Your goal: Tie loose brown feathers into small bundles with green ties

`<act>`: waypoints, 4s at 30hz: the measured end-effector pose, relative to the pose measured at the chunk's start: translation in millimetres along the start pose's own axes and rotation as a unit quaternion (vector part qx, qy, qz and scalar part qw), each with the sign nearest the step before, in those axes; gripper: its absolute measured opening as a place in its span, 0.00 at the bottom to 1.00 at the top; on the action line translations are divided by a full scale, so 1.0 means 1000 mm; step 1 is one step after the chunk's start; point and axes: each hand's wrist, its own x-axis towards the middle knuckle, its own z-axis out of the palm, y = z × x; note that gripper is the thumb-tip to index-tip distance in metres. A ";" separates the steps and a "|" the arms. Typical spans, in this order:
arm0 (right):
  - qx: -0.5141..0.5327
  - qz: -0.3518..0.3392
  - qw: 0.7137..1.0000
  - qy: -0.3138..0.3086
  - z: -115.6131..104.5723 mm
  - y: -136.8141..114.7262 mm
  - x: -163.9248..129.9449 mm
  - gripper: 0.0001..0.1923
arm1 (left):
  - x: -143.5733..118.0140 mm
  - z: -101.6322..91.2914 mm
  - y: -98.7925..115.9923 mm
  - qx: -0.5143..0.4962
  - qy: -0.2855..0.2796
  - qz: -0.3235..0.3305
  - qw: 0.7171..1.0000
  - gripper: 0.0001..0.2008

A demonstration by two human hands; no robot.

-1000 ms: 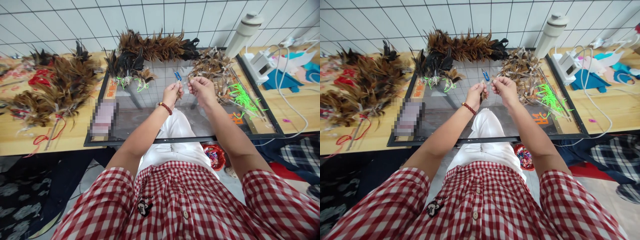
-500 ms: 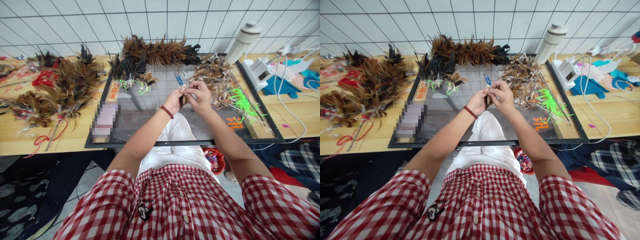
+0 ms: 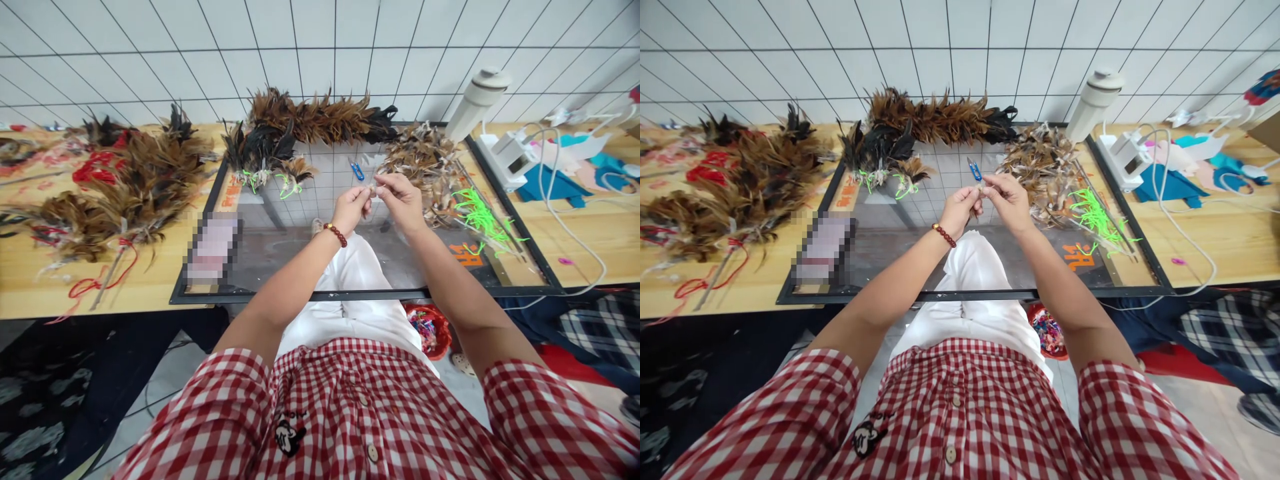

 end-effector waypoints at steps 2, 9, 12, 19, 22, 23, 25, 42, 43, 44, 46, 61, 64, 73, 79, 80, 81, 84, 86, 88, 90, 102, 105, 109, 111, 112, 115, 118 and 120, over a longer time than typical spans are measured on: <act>0.028 0.010 0.999 -0.012 0.001 0.002 0.001 0.28 | 0.000 0.000 -0.001 0.002 -0.016 0.006 1.000 0.15; 0.174 0.106 0.977 -0.067 -0.004 -0.001 0.005 0.35 | 0.007 -0.013 -0.006 0.100 -0.074 0.075 0.989 0.21; 0.168 0.080 0.978 -0.092 -0.008 -0.003 0.006 0.31 | 0.009 -0.017 -0.005 0.115 -0.097 0.069 0.986 0.21; 0.120 0.051 0.990 -0.049 -0.009 0.000 0.006 0.30 | 0.002 -0.014 0.005 0.042 -0.165 -0.024 0.985 0.08; 0.119 0.039 0.992 -0.028 -0.007 0.003 0.006 0.28 | -0.002 -0.009 0.006 0.012 -0.159 -0.055 0.986 0.08; 0.125 0.045 0.991 -0.030 -0.006 0.004 0.006 0.28 | -0.003 -0.007 0.005 0.016 -0.136 -0.056 0.989 0.09; 0.142 0.061 0.987 -0.034 -0.004 0.004 0.004 0.27 | -0.004 -0.003 0.003 0.037 -0.086 -0.049 0.994 0.14; 0.282 0.145 0.948 -0.028 0.000 -0.014 0.004 0.27 | -0.004 -0.003 0.000 -0.009 -0.118 -0.058 0.991 0.17; 0.283 0.146 0.948 -0.010 -0.001 -0.011 0.005 0.27 | -0.002 -0.004 -0.001 0.000 -0.123 -0.061 0.991 0.15; 0.285 0.150 0.947 0.006 -0.002 -0.008 0.007 0.28 | 0.000 -0.006 -0.002 0.003 -0.114 -0.059 0.992 0.12; 0.287 0.151 0.945 0.024 -0.005 -0.001 0.009 0.28 | 0.005 -0.009 -0.003 -0.009 -0.058 -0.026 0.998 0.05; 0.208 0.106 0.972 0.015 0.007 0.011 -0.001 0.25 | 0.005 -0.010 -0.006 -0.014 -0.125 -0.031 0.992 0.15; 0.195 0.084 0.977 0.011 0.007 0.012 0.000 0.24 | 0.005 -0.010 -0.006 0.022 -0.084 -0.011 0.996 0.17; -0.173 0.070 0.981 -0.052 -0.049 -0.011 0.055 0.04 | 0.015 -0.014 -0.003 -0.083 0.089 -0.020 0.992 0.15; -0.460 0.107 0.865 -0.169 -0.030 -0.012 0.061 0.04 | 0.015 -0.015 -0.002 -0.103 0.100 -0.029 0.989 0.14; -0.469 0.108 0.860 -0.169 -0.028 -0.011 0.059 0.04 | 0.015 -0.015 -0.002 -0.104 0.102 -0.030 0.989 0.14; -0.468 0.110 0.860 -0.171 -0.028 -0.010 0.058 0.04 | 0.015 -0.014 -0.002 -0.107 0.104 -0.031 0.988 0.14; -0.376 0.146 0.903 -0.150 -0.035 -0.008 0.054 0.04 | 0.016 -0.015 -0.002 -0.119 0.109 -0.033 0.986 0.15; -0.247 0.196 0.942 -0.113 -0.043 -0.008 0.051 0.04 | 0.018 -0.015 -0.003 -0.129 0.106 -0.033 0.985 0.15; -0.101 0.241 0.962 -0.076 -0.048 -0.008 0.047 0.07 | 0.019 -0.016 -0.004 -0.139 0.103 -0.031 0.984 0.15; 0.001 0.278 0.957 -0.082 -0.050 -0.006 0.043 0.11 | 0.020 -0.016 -0.005 -0.145 0.103 -0.030 0.984 0.15; -0.369 -0.052 0.907 -0.195 -0.066 -0.014 0.036 0.10 | 0.019 -0.016 -0.003 -0.148 0.116 -0.039 0.981 0.14; -0.438 -0.125 0.847 -0.273 -0.055 -0.014 0.037 0.18 | 0.019 -0.017 -0.003 -0.151 0.113 -0.035 0.981 0.15; -0.454 -0.137 0.833 -0.285 -0.041 -0.005 0.040 0.18 | 0.020 -0.018 -0.004 -0.154 0.105 -0.031 0.982 0.15; -0.403 -0.123 0.872 -0.251 -0.037 0.000 0.040 0.14 | 0.020 -0.018 -0.004 -0.155 0.103 -0.031 0.982 0.15; -0.365 -0.107 0.898 -0.220 -0.036 0.002 0.040 0.12 | 0.020 -0.018 -0.005 -0.156 0.103 -0.030 0.982 0.15; -0.208 0.008 0.972 -0.110 -0.031 0.003 0.037 0.06 | 0.020 -0.018 -0.004 -0.157 0.102 -0.029 0.982 0.15; -0.020 0.155 0.987 -0.045 -0.026 -0.001 0.033 0.08 | 0.019 -0.018 -0.004 -0.153 0.095 -0.028 0.983 0.15; 0.074 0.212 0.974 -0.025 -0.022 -0.004 0.029 0.10 | 0.018 -0.017 -0.004 -0.148 0.085 -0.019 0.985 0.14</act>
